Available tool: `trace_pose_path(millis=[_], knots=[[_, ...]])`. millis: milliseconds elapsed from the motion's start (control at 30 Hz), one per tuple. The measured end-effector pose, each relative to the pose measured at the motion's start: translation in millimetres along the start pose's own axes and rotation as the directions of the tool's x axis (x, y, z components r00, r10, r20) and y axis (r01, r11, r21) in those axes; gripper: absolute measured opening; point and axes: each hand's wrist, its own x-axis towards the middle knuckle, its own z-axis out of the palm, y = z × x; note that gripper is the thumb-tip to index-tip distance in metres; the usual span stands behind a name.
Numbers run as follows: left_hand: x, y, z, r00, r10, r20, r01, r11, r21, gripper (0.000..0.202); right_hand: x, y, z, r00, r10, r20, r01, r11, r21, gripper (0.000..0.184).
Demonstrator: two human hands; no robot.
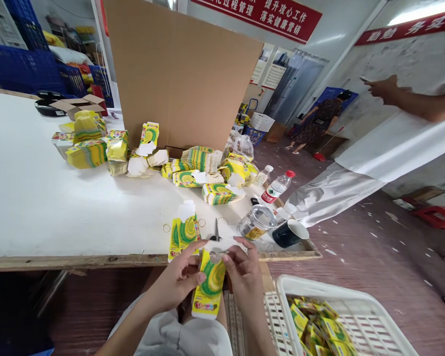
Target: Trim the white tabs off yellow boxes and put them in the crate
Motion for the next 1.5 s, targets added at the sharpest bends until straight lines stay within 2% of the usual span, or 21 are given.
trace_pose_path(millis=[67, 133, 233, 300, 433, 667, 733, 900, 1000, 1133, 1367, 1500], knots=[[1.8, 0.6, 0.4, 0.999, 0.015, -0.038, -0.013, 0.998, 0.054, 0.053, 1.1, -2.6, -3.8, 0.999, -0.041, -0.008, 0.04, 0.998, -0.039, 0.025], [3.6, 0.3, 1.3, 0.996, 0.032, -0.082, -0.024, 0.994, 0.107, 0.05, 2.3, -5.7, -8.1, 0.998, -0.025, 0.055, 0.03, 0.996, -0.084, 0.027], [5.4, -1.8, 2.6, 0.992, 0.076, -0.101, -0.062, 0.989, 0.136, 0.052, 3.7, -6.8, -9.8, 0.972, 0.14, 0.191, -0.116, 0.985, -0.13, 0.036], [5.6, -3.3, 3.0, 0.992, 0.096, -0.084, -0.083, 0.987, 0.139, 0.052, 4.1, -4.4, -7.2, 0.95, 0.214, 0.228, -0.171, 0.966, -0.193, 0.044], [3.2, -1.9, 3.9, 0.996, 0.083, -0.032, -0.078, 0.988, 0.135, 0.052, 3.8, 0.8, 0.4, 0.957, 0.213, 0.198, -0.146, 0.941, -0.304, 0.037], [2.7, 2.9, 7.3, 0.993, 0.08, -0.092, -0.065, 0.987, 0.15, 0.053, 1.5, 0.7, 10.7, 0.981, 0.149, 0.121, -0.076, 0.88, -0.468, 0.032], [2.9, 2.7, 7.6, 0.993, 0.07, -0.1, -0.057, 0.99, 0.129, 0.054, 0.6, 0.5, 10.3, 0.984, 0.136, 0.116, -0.067, 0.884, -0.463, 0.032], [2.3, 3.4, 7.5, 0.998, 0.021, -0.063, -0.019, 0.999, 0.037, 0.057, -2.3, 1.2, 0.5, 0.951, 0.202, 0.233, -0.133, 0.95, -0.282, 0.038], [4.1, 3.3, 8.5, 0.999, 0.032, -0.018, -0.031, 0.999, 0.045, 0.056, -3.6, 4.7, -3.7, 0.961, 0.186, 0.205, -0.114, 0.94, -0.322, 0.039], [6.2, 4.2, 11.0, 0.999, 0.051, -0.019, -0.05, 0.995, 0.091, 0.056, -4.7, 8.2, -2.6, 0.979, 0.142, 0.145, -0.068, 0.903, -0.425, 0.036], [4.0, 5.0, 8.6, 1.0, 0.015, -0.005, -0.015, 1.0, 0.016, 0.063, -12.4, 8.1, -7.0, 0.972, 0.14, 0.19, -0.064, 0.931, -0.359, 0.044], [3.0, -1.3, 10.0, 1.0, 0.029, 0.007, -0.029, 0.995, 0.1, 0.057, -16.0, 10.9, -8.7, 0.975, 0.141, 0.17, -0.062, 0.913, -0.404, 0.041]])
